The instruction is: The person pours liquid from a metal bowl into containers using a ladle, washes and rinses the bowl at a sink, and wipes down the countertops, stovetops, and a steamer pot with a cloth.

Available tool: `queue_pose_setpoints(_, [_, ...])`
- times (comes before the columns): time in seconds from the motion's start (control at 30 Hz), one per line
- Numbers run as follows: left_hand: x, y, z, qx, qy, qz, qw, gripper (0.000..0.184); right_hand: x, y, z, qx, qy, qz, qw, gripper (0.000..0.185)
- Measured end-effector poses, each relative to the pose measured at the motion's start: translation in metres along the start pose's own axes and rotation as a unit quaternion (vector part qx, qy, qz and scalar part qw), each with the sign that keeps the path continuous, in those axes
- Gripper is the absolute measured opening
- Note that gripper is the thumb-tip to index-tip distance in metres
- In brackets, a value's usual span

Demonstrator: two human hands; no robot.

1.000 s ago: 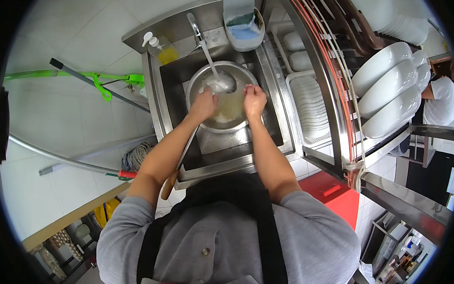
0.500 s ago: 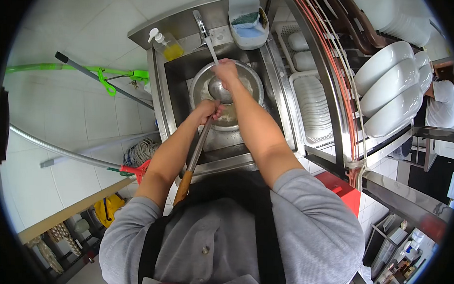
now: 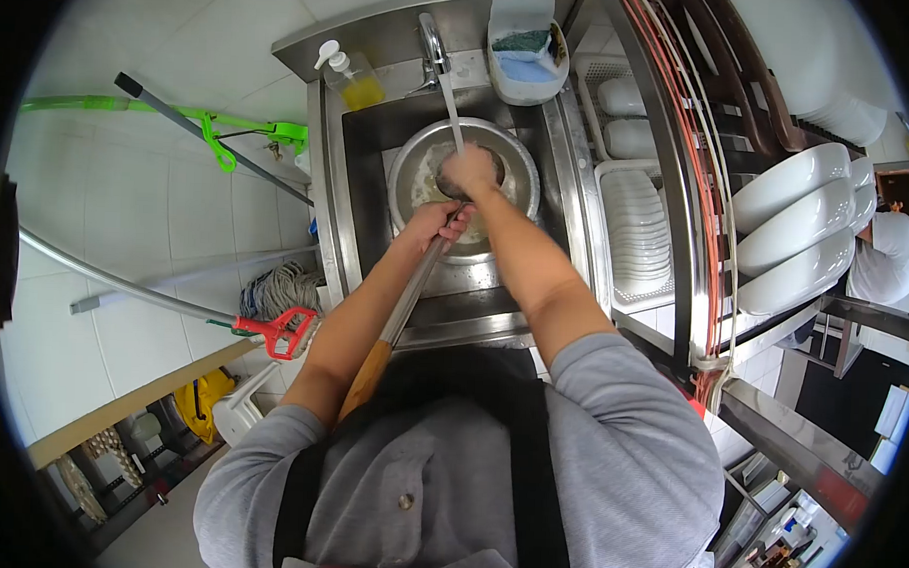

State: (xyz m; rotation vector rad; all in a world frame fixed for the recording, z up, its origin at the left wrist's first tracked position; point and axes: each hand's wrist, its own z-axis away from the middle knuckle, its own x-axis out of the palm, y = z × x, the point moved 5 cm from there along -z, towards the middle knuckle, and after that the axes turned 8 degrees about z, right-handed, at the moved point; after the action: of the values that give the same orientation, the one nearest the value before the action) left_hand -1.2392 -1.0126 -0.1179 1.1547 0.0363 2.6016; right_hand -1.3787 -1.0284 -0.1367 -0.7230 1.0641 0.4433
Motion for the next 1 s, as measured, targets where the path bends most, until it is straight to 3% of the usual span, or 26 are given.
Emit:
queue_pose_setpoints(0.03, [0.003, -0.002, -0.001, -0.001, 0.0, 0.001, 1.0, 0.024, 0.001, -0.007, 0.005, -0.018, 0.039, 0.072, 0.996, 0.035])
queue_pose_setpoints(0.1, [-0.001, 0.003, 0.002, 0.061, 0.074, -0.077, 0.992, 0.027, 0.019, -0.024, 0.004, -0.297, -0.102, 0.194, 0.929, 0.03])
queue_pose_setpoints(0.13, [-0.006, 0.0, 0.001, 0.06, 0.076, -0.076, 0.992, 0.027, 0.012, -0.003, 0.001, -0.075, -0.186, -0.003, 0.98, 0.031])
queue_pose_setpoints(0.17, [-0.011, -0.003, 0.001, 0.046, 0.082, -0.099, 0.991, 0.027, 0.011, 0.014, 0.008, 0.156, -0.251, -0.2, 0.934, 0.031])
queue_pose_setpoints(0.2, [-0.015, -0.003, -0.002, 0.034, 0.087, -0.124, 0.988, 0.029, 0.017, 0.017, 0.005, 0.158, -0.249, -0.202, 0.934, 0.031])
queue_pose_setpoints(0.23, [-0.015, 0.0, -0.006, 0.034, 0.085, -0.126, 0.988, 0.029, 0.026, 0.012, -0.007, -0.008, -0.165, -0.092, 0.982, 0.029])
queue_pose_setpoints(0.27, [-0.016, 0.007, -0.009, 0.074, 0.1, -0.181, 0.976, 0.028, 0.039, 0.004, -0.013, -0.172, -0.074, 0.022, 0.982, 0.028])
queue_pose_setpoints(0.3, [-0.018, 0.014, -0.011, 0.113, 0.114, -0.235, 0.959, 0.028, 0.035, 0.001, -0.011, -0.152, -0.099, -0.041, 0.983, 0.027])
queue_pose_setpoints(0.37, [-0.027, 0.025, -0.027, 0.112, 0.113, -0.205, 0.966, 0.026, 0.014, -0.004, -0.005, -0.127, -0.122, -0.103, 0.979, 0.027])
queue_pose_setpoints(0.43, [-0.031, 0.042, -0.05, 0.109, 0.109, -0.178, 0.972, 0.024, 0.001, 0.007, 0.002, 0.019, -0.26, -0.128, 0.957, 0.028])
queue_pose_setpoints(0.5, [-0.026, 0.063, -0.075, 0.149, 0.11, -0.172, 0.967, 0.02, -0.024, 0.01, 0.017, -0.001, -0.205, -0.112, 0.972, 0.03])
queue_pose_setpoints(0.57, [0.0, 0.072, -0.083, 0.159, 0.087, -0.12, 0.976, 0.018, -0.055, 0.022, 0.035, 0.043, 0.011, -0.176, 0.983, 0.033])
queue_pose_setpoints(0.63, [0.035, 0.078, -0.074, 0.168, 0.064, -0.069, 0.981, 0.016, -0.062, 0.03, 0.057, 0.041, -0.009, -0.237, 0.971, 0.033])
queue_pose_setpoints(0.7, [0.063, 0.082, -0.057, 0.172, 0.119, -0.15, 0.966, 0.015, -0.081, 0.03, 0.088, -0.042, 0.164, -0.303, 0.938, 0.03])
queue_pose_setpoints(0.73, [0.063, 0.084, -0.066, 0.163, 0.101, -0.158, 0.969, 0.014, -0.087, 0.032, 0.099, -0.067, 0.209, -0.317, 0.923, 0.027])
queue_pose_setpoints(0.77, [0.057, 0.085, -0.071, 0.161, 0.098, -0.159, 0.969, 0.014, -0.088, 0.036, 0.11, -0.065, 0.21, -0.315, 0.923, 0.027])
queue_pose_setpoints(0.83, [0.05, 0.08, -0.069, 0.115, 0.087, -0.082, 0.986, 0.015, -0.095, 0.048, 0.132, 0.094, 0.154, -0.398, 0.9, 0.025])
queue_pose_setpoints(1.0, [0.01, 0.047, -0.024, 0.059, 0.077, -0.134, 0.986, 0.018, -0.083, 0.071, 0.131, 0.151, 0.186, -0.361, 0.901, 0.025])
